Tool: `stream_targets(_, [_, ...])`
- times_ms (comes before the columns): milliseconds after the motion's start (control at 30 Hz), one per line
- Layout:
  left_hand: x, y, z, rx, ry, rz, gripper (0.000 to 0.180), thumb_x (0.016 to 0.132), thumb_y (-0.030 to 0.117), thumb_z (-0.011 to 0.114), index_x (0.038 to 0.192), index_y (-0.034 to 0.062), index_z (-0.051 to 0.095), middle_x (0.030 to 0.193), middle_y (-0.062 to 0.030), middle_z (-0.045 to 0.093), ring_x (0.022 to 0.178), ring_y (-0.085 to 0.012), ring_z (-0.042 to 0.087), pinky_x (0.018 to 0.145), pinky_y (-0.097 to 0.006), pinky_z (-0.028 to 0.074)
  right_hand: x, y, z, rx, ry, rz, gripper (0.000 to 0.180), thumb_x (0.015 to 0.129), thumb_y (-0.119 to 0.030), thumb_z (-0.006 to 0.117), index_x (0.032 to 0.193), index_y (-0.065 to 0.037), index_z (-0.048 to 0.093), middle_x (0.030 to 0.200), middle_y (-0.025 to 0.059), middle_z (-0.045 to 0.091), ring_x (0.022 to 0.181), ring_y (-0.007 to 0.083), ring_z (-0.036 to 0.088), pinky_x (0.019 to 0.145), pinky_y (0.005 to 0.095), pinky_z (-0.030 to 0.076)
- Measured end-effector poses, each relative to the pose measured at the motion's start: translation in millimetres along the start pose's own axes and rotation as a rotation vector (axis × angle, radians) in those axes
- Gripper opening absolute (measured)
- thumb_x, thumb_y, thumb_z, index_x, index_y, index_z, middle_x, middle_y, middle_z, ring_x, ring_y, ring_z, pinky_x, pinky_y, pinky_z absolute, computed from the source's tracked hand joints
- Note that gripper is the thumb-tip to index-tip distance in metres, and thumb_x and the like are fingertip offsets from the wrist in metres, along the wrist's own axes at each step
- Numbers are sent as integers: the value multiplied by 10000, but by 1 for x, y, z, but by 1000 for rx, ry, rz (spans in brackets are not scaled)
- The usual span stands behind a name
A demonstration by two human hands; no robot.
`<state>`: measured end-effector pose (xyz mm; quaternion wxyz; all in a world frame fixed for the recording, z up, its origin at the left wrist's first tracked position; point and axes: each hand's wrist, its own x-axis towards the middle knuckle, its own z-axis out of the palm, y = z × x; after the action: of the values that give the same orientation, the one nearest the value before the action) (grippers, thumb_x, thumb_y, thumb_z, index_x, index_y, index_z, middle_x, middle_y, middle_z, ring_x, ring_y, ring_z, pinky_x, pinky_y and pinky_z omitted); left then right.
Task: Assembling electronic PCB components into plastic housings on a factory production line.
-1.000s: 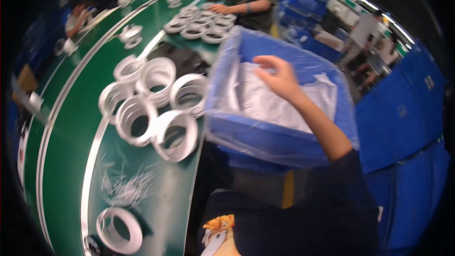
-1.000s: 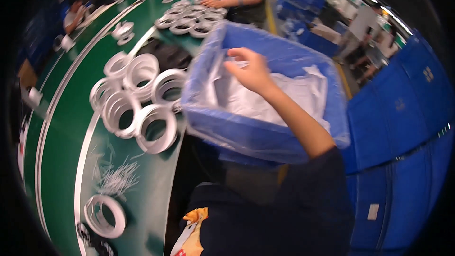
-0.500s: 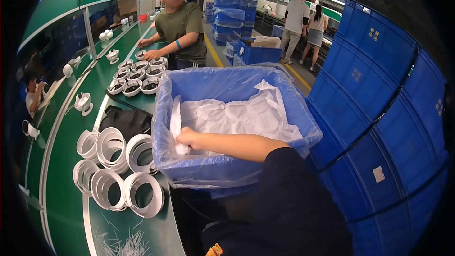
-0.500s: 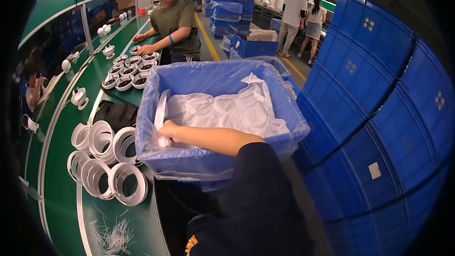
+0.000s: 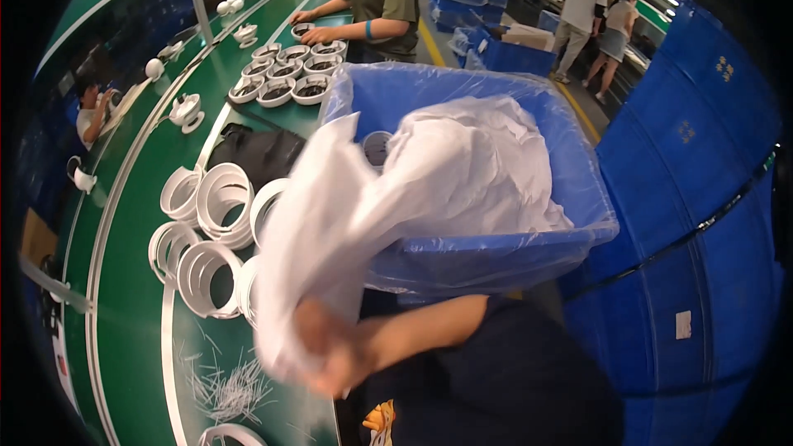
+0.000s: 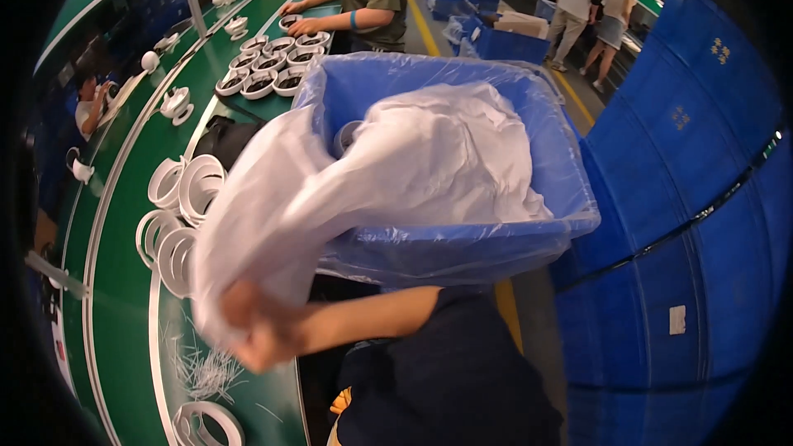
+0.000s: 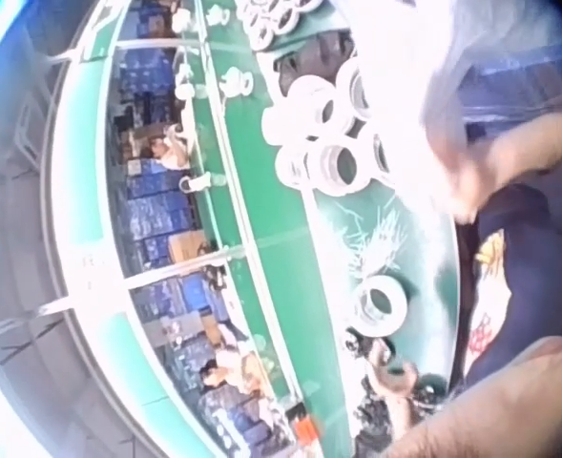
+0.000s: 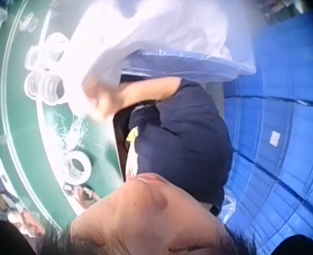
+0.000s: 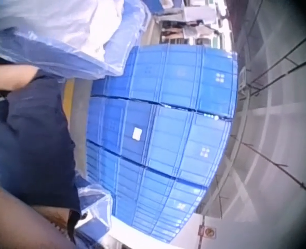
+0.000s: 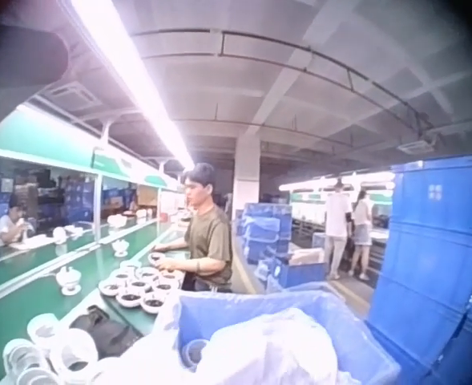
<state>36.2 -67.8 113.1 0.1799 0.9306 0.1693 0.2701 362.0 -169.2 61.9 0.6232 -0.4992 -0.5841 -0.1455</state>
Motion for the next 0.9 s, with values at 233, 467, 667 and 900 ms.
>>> stream_targets(233, [87, 42, 18, -190, -98, 297, 401, 668, -22, 551, 1016, -31, 353, 878, -227, 528, 752, -291, 575, 654, -349, 488, 33, -77, 26, 904, -521, 140, 189, 648, 21, 510, 813, 0, 599, 681, 119, 568, 666, 262, 543, 624, 302, 429])
stream_targets(467, [152, 72, 33, -385, -197, 548, 183, 641, 12, 597, 796, -59, 530, 739, -196, 574, 667, -274, 592, 600, -324, 493, 44, -32, -149, -126, -475, 169, 996, 504, -290, 766, 1261, 31, 204, 1281, 215, 265, 1208, 385, 198, 966, 508, 146])
stream_targets(667, [154, 84, 11, -491, -185, 732, 242, 661, 46, 597, 880, -51, 558, 795, -201, 584, 747, -290, 589, 656, -352, 488, 19, 20, -195, -750, -693, 595, 765, 561, -149, 648, 1238, -68, 300, 1050, 89, 523, 1096, 268, 399, 965, 533, 102])
stream_targets(900, [170, 120, 11, -531, -55, 531, 312, 661, 83, 604, 934, -32, 509, 850, -198, 554, 790, -287, 565, 674, -354, 480, 34, 20, -144, 774, -11, 766, 473, 643, -193, 662, 1045, -33, 470, 1037, 114, 516, 969, 196, 504, 872, 365, 361])
